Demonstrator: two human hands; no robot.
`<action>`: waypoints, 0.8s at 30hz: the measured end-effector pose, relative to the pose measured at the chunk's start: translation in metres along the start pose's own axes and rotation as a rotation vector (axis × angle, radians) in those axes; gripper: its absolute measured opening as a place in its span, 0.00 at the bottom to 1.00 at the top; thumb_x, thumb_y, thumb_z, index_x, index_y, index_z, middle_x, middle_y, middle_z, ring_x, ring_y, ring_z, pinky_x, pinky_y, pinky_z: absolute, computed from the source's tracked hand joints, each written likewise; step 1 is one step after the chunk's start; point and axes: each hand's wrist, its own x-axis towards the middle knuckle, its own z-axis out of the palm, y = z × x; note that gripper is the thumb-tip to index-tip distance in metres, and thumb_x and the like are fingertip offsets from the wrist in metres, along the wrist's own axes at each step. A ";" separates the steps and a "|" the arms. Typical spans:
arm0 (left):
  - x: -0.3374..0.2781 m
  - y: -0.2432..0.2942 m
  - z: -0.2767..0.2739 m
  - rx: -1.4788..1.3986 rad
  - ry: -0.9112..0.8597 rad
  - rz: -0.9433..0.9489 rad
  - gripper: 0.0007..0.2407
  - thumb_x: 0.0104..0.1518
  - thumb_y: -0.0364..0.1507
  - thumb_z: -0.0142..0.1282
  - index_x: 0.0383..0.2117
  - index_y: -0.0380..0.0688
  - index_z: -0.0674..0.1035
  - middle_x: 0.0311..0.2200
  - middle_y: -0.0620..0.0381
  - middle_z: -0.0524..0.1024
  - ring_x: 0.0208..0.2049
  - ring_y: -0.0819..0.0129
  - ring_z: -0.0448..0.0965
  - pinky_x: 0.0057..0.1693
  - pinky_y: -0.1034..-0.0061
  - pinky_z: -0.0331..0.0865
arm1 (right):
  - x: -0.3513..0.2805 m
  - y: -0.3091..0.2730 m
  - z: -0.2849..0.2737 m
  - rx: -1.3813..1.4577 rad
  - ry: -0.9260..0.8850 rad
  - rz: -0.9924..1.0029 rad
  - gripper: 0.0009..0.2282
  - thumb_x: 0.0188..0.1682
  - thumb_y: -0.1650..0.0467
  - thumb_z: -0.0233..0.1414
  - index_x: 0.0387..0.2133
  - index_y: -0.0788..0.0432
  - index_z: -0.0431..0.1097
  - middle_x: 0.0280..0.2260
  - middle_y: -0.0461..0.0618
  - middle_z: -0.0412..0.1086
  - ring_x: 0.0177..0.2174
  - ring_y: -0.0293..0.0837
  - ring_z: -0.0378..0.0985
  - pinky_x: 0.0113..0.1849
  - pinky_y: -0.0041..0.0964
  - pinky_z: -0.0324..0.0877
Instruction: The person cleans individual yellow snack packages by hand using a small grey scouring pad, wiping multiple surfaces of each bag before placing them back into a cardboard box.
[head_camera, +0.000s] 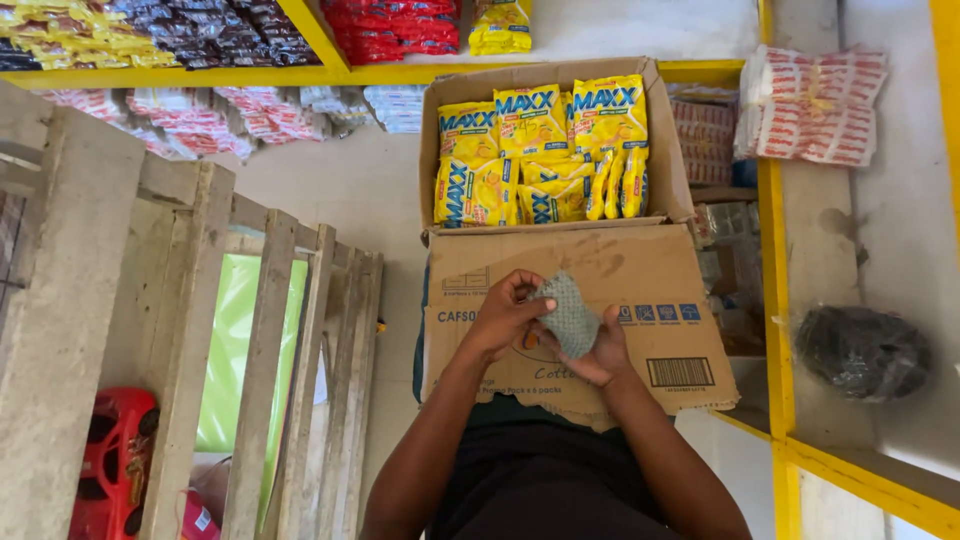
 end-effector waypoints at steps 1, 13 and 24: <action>-0.003 0.004 0.002 0.052 -0.031 -0.010 0.13 0.53 0.21 0.64 0.42 0.40 0.73 0.36 0.56 0.77 0.34 0.71 0.79 0.35 0.78 0.77 | -0.001 -0.002 0.003 -0.002 -0.030 0.034 0.48 0.35 0.46 0.65 0.63 0.65 0.57 0.58 0.57 0.66 0.57 0.57 0.70 0.60 0.55 0.63; 0.017 0.015 0.000 0.812 -0.106 0.108 0.14 0.48 0.27 0.69 0.40 0.39 0.79 0.36 0.55 0.80 0.38 0.69 0.81 0.46 0.72 0.75 | 0.008 -0.050 -0.024 -0.740 0.078 0.208 0.19 0.45 0.75 0.64 0.50 0.69 0.71 0.42 0.55 0.78 0.41 0.48 0.81 0.45 0.46 0.76; 0.355 -0.033 -0.153 0.998 0.395 0.549 0.10 0.51 0.29 0.64 0.38 0.40 0.81 0.41 0.46 0.83 0.47 0.51 0.83 0.54 0.63 0.75 | 0.022 -0.075 -0.063 -0.575 0.415 -0.219 0.16 0.45 0.77 0.58 0.48 0.63 0.71 0.43 0.49 0.78 0.41 0.45 0.81 0.45 0.46 0.77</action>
